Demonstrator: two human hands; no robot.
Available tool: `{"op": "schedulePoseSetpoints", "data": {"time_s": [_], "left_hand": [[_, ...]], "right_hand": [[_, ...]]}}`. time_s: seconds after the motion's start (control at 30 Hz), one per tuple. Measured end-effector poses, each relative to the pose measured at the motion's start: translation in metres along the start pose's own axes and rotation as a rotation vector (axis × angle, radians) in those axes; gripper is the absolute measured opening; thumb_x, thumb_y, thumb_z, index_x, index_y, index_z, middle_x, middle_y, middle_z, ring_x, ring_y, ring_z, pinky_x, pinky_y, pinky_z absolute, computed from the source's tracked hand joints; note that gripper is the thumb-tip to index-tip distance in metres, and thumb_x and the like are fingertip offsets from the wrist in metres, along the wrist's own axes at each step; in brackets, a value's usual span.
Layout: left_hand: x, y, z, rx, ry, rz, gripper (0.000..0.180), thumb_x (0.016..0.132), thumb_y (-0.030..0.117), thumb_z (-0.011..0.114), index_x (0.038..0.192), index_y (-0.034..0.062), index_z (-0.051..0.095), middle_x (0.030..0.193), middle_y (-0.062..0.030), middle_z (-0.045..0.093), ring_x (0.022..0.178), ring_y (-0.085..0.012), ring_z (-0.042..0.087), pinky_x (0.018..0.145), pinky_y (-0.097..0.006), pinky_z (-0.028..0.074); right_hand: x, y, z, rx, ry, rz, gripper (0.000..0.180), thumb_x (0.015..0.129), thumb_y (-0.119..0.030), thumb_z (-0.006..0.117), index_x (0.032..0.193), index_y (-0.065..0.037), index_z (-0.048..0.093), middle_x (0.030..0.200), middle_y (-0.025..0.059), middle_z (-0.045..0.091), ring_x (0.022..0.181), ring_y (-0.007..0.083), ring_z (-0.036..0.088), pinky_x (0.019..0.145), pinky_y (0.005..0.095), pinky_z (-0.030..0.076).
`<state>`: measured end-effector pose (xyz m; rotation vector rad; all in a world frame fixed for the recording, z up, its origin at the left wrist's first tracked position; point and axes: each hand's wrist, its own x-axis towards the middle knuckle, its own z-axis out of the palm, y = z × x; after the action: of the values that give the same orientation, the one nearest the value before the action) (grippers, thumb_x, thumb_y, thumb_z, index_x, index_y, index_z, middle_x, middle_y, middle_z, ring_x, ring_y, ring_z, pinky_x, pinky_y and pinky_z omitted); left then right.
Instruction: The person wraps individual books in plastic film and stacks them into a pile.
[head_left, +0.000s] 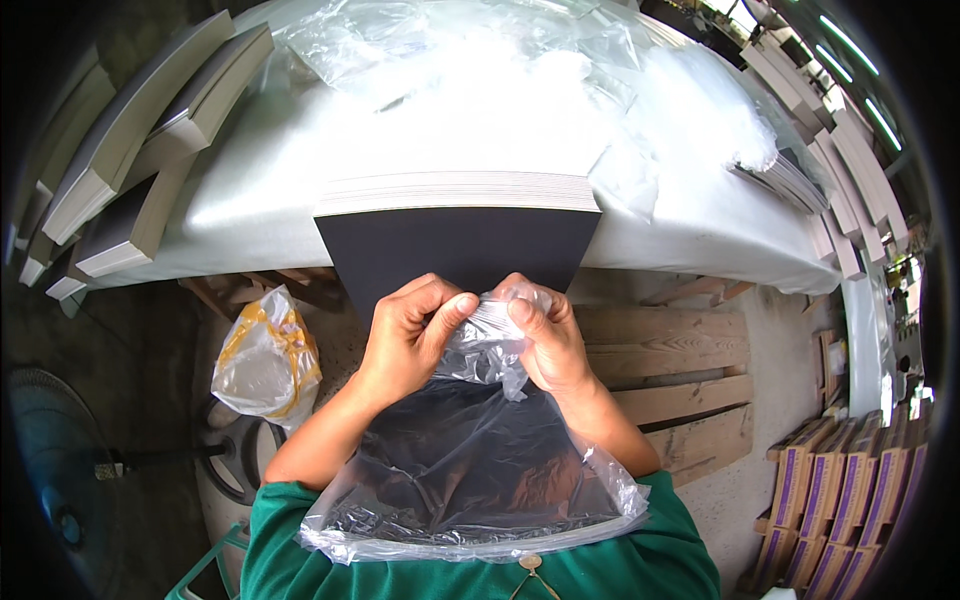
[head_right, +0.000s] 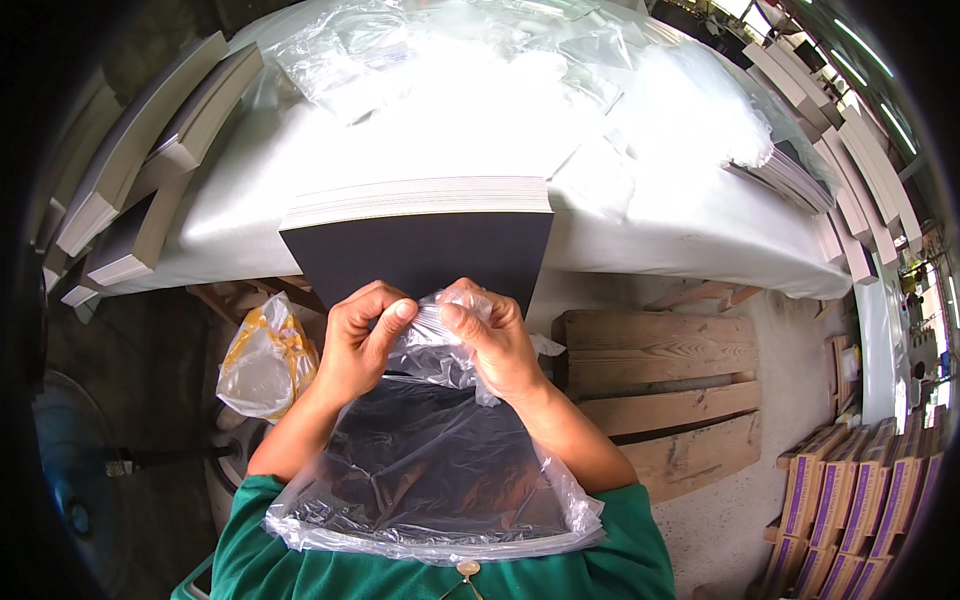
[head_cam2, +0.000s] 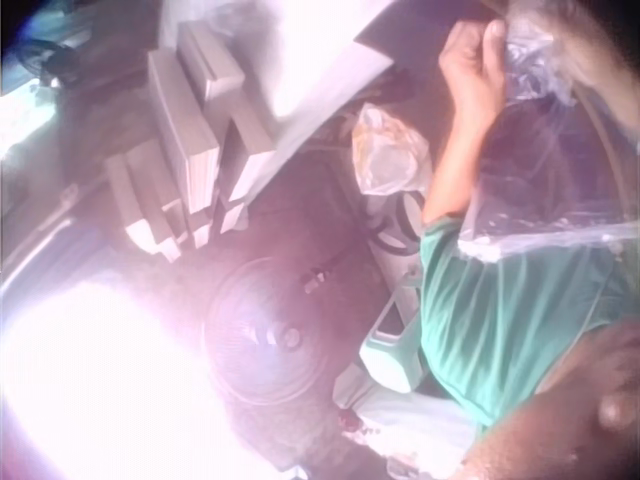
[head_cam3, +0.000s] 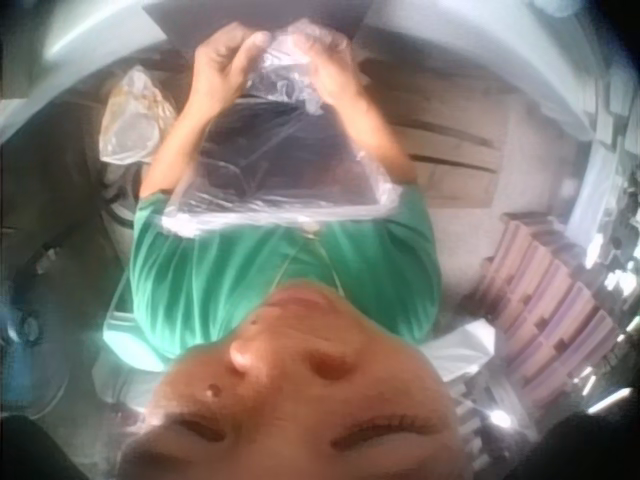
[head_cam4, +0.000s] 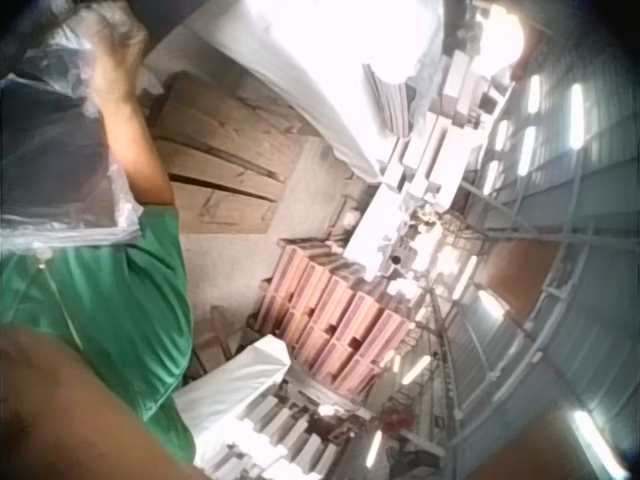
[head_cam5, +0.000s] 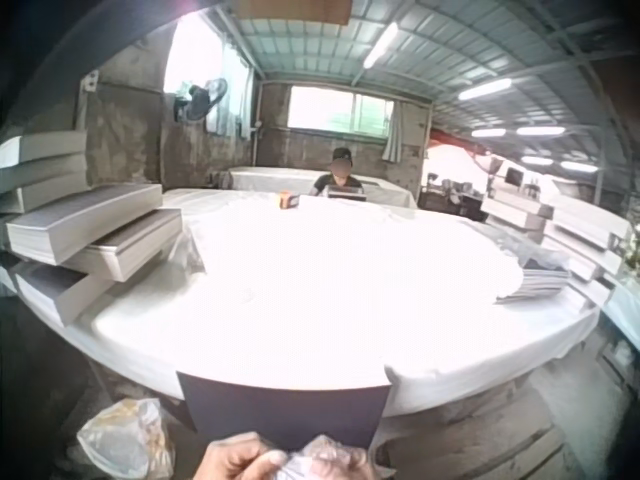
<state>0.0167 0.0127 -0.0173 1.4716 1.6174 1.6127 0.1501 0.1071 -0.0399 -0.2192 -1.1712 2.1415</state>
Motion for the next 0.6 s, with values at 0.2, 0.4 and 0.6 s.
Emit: {"op": "schedulePoseSetpoints", "data": {"time_s": [0.2,0.4,0.6], "left_hand": [[0.011,0.008,-0.009,-0.748,0.057,-0.443,0.027,0.090,0.024,0.046,0.071,0.0056,0.054,0.064,0.0000,0.054,0.058,-0.0056,0.045,0.053,-0.020,0.037],[-0.023,0.000,-0.033,0.036,-1.016,-0.173,0.036,0.080,0.041,0.055,0.094,0.0081,0.061,0.082,-0.0110,0.063,0.083,-0.0196,0.058,0.075,-0.033,0.045],[-0.027,0.003,-0.044,-0.747,0.274,-0.796,0.031,0.085,0.035,0.051,0.076,0.0059,0.058,0.061,-0.0034,0.055,0.059,-0.0102,0.051,0.055,-0.029,0.044]], "right_hand": [[-0.009,-0.016,-0.011,-0.035,-0.271,0.174,0.023,0.076,-0.007,0.061,0.063,-0.010,0.042,0.069,0.0038,0.056,0.059,0.0073,0.050,0.054,0.0222,0.038],[-0.015,-0.059,-0.029,0.295,-0.116,0.180,0.018,0.082,-0.008,0.054,0.074,-0.012,0.039,0.061,-0.0025,0.040,0.048,0.0055,0.042,0.044,0.0233,0.039],[-0.028,-0.050,-0.057,-0.245,-0.171,0.262,0.016,0.087,-0.019,0.048,0.085,-0.004,0.052,0.082,0.0073,0.057,0.074,0.0170,0.055,0.068,0.0296,0.045]]}}
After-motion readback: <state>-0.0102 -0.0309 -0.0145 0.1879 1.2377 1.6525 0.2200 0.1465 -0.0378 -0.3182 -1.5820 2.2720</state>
